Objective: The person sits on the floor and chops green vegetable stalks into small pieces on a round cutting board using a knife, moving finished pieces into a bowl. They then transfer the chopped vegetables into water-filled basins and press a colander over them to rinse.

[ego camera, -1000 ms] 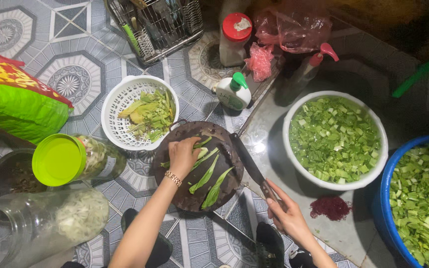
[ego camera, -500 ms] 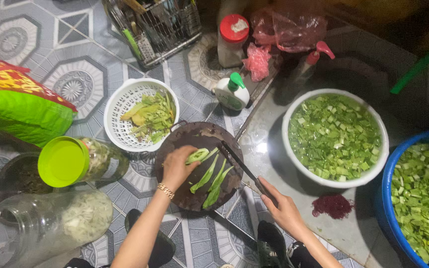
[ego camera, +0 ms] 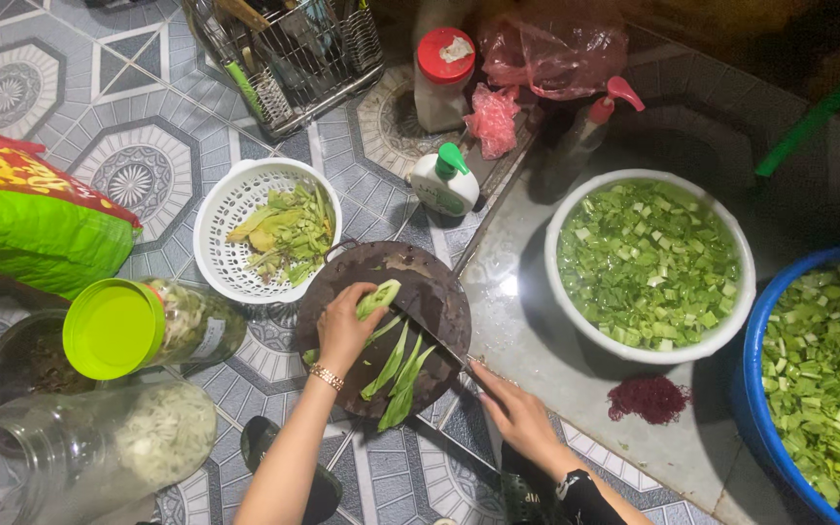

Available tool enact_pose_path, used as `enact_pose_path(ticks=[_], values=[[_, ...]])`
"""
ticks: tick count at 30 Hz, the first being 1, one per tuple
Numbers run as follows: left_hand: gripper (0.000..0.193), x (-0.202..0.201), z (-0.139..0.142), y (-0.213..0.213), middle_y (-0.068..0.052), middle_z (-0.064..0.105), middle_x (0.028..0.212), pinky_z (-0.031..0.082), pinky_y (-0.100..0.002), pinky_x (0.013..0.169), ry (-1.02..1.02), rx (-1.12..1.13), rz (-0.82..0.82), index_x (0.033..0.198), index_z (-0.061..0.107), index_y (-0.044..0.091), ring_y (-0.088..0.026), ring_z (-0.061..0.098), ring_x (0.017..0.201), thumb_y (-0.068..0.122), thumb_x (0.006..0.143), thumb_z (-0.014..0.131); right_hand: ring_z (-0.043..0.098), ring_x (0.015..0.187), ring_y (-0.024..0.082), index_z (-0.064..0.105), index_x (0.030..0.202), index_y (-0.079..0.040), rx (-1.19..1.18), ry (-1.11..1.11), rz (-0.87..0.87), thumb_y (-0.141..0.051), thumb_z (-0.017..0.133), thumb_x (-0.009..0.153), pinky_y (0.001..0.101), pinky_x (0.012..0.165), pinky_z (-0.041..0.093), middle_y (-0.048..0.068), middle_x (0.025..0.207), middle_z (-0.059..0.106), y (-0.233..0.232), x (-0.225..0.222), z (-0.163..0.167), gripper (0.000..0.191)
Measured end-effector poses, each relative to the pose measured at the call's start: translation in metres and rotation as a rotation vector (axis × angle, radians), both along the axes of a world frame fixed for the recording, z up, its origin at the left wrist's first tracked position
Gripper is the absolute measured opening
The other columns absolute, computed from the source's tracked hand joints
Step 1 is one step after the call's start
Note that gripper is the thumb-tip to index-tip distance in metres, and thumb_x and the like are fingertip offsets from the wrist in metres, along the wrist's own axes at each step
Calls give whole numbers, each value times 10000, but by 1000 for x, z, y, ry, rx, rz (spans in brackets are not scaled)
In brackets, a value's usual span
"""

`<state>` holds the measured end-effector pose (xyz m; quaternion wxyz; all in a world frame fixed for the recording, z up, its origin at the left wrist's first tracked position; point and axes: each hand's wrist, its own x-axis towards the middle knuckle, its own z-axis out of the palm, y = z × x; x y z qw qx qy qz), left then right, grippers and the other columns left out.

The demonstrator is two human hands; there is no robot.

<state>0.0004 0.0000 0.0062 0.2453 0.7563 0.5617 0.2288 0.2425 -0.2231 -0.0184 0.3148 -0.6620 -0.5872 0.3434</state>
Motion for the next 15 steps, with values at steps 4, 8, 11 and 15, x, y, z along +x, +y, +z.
enact_pose_path(ticks=[4,8,11,15], values=[[356,9,-6,-10,-39,735,1029,548,-434,722,16,0,-19,1098,701,178,-321,711,910,263,786,850,627,1300,337,495,1482,-245,-75,226,-160,-206,612,966,405,1035,483,131,1402,649,-7,0,8,531],[356,25,-10,-16,-3,709,1117,556,-428,771,-25,128,-133,1079,698,180,-286,707,953,168,747,825,684,1092,375,505,1488,-288,-53,-24,-121,-215,627,954,428,899,549,140,1249,702,2,5,22,552],[381,33,-10,-18,-2,672,1152,542,-448,801,65,155,-186,1090,678,167,-276,692,984,131,736,812,710,834,378,447,1510,-330,-75,-184,-52,-237,634,945,469,743,563,126,1033,717,13,2,29,602],[385,37,-5,-19,21,665,1155,540,-453,782,165,102,-173,1115,666,172,-272,689,1000,122,760,805,662,648,403,361,1541,-346,-59,-311,17,-233,640,943,517,614,542,143,864,644,18,-2,29,670]])
